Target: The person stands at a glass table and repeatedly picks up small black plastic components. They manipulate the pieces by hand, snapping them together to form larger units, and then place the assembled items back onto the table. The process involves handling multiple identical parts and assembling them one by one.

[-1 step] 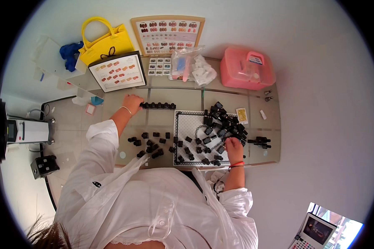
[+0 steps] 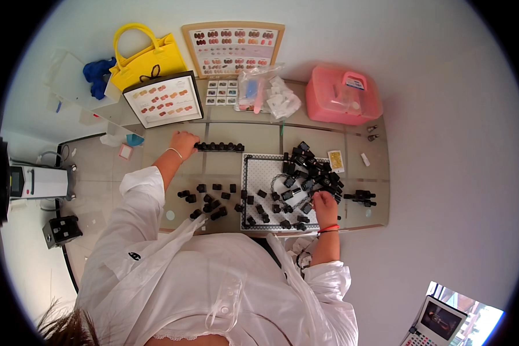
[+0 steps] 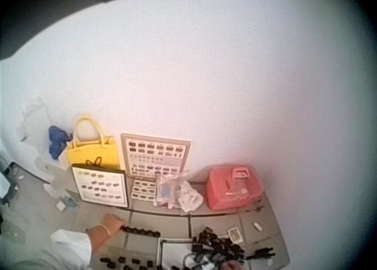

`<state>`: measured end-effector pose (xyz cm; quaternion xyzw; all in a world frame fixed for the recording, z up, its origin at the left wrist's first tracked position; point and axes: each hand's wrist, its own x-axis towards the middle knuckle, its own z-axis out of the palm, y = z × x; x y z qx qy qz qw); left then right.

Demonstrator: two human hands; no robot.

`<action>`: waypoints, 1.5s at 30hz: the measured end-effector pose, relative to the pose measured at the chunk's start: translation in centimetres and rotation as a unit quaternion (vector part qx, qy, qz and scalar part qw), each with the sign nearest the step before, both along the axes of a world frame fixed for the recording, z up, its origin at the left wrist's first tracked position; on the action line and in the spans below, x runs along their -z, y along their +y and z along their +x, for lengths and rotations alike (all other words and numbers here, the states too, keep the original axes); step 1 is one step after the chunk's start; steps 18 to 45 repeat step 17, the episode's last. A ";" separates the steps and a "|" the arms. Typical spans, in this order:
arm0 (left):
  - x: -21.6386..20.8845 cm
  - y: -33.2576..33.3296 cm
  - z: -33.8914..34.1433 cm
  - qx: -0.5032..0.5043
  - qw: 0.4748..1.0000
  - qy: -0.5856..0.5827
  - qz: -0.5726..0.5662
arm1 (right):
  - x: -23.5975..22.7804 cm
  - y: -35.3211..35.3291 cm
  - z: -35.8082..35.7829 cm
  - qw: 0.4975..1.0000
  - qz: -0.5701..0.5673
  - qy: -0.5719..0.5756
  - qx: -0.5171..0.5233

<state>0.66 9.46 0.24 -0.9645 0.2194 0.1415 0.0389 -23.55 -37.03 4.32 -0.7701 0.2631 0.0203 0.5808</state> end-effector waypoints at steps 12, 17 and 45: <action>-0.3 6.1 0.7 -0.024 0.988 0.050 -0.142 | 3.0 -1.3 -1.4 0.985 -0.171 0.019 -0.029; 0.6 7.1 0.5 -0.061 0.985 0.112 -0.114 | 3.9 -1.0 -2.2 0.983 -0.174 0.035 -0.050; 0.6 7.1 0.5 -0.061 0.985 0.112 -0.114 | 3.9 -1.0 -2.2 0.983 -0.174 0.035 -0.050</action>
